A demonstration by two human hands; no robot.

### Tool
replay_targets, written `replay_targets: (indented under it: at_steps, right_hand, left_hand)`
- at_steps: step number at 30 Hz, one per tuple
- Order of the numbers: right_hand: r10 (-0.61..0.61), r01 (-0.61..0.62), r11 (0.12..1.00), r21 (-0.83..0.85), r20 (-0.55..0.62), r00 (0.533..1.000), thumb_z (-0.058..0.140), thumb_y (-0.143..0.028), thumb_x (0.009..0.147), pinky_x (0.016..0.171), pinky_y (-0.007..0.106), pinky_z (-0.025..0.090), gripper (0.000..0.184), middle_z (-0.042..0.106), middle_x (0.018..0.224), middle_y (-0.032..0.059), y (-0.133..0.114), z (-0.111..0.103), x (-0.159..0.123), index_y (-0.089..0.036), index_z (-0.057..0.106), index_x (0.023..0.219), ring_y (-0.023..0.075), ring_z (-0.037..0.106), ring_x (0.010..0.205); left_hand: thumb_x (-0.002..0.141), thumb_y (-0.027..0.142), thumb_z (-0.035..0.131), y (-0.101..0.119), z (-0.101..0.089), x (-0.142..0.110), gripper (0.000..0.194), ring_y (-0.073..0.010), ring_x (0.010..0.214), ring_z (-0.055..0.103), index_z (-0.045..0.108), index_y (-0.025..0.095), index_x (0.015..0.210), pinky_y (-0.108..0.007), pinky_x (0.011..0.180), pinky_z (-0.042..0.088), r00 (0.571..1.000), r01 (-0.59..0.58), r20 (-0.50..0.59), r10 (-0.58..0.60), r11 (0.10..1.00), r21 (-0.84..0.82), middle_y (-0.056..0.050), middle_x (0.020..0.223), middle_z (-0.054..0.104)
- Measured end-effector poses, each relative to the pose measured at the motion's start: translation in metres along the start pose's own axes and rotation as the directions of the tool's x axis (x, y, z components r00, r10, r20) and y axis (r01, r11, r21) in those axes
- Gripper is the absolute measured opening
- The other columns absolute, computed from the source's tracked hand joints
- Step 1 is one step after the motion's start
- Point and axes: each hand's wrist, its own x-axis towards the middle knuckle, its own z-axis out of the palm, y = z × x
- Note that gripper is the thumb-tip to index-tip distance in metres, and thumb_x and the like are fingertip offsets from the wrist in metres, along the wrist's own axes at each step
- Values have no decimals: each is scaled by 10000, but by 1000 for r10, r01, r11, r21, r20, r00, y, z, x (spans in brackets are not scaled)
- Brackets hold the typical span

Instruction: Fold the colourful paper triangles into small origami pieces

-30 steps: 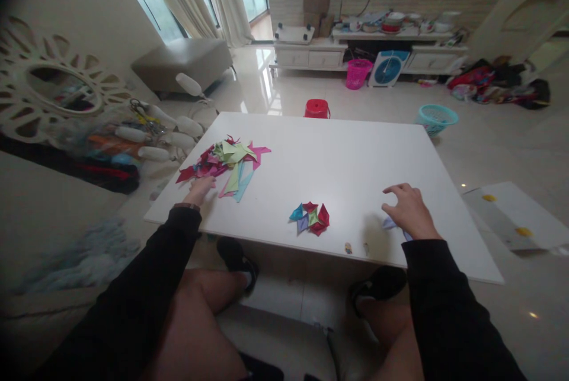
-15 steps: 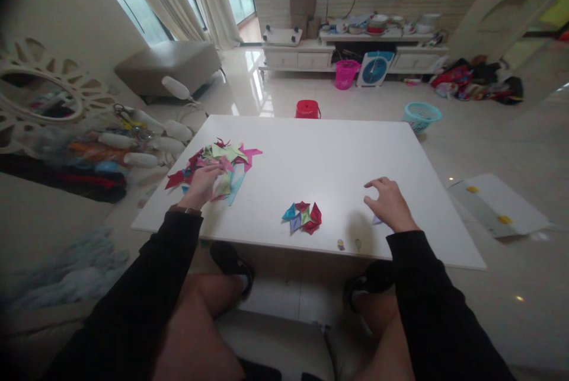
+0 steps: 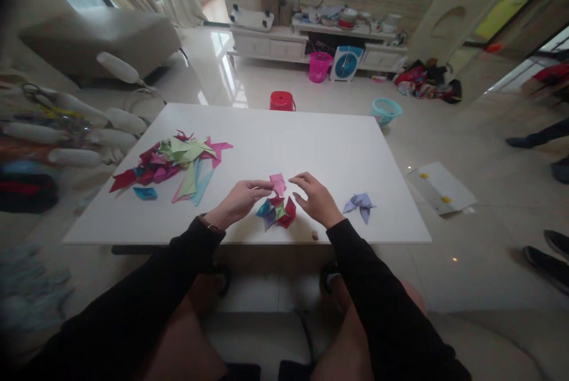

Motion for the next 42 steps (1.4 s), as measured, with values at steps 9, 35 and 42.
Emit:
replay_targets:
  at_steps: [9,35,42]
  right_hand:
    - [-54,53,998,40,27,998,605,-254,953,853,427,549,162,643,1171,88,-3,0,-13,-294,730,1047,239,636,994]
    - [489,-416,557,719,121,864,758,-403,774,682,327,488,292,671,682,-32,-14,22,-6,-241,602,960,172,628,667]
    - [486,-403,596,695,87,869,707,-361,808,632,291,444,312,611,662,-69,-16,24,-6,-273,552,1064,151,579,636]
  left_hand:
    - [620,182,814,-3,12,-18,240,-209,824,687,803,145,857,-364,831,519,986,62,154,-70,997,53,-105,906,770]
    - [855,234,712,3,7,-15,74,-165,794,627,766,197,888,-297,748,512,805,-593,428,411,601,536,-55,893,652]
    - [851,198,686,2,9,-15,79,-166,794,635,765,201,857,-296,750,513,813,-579,429,393,617,533,-57,882,668]
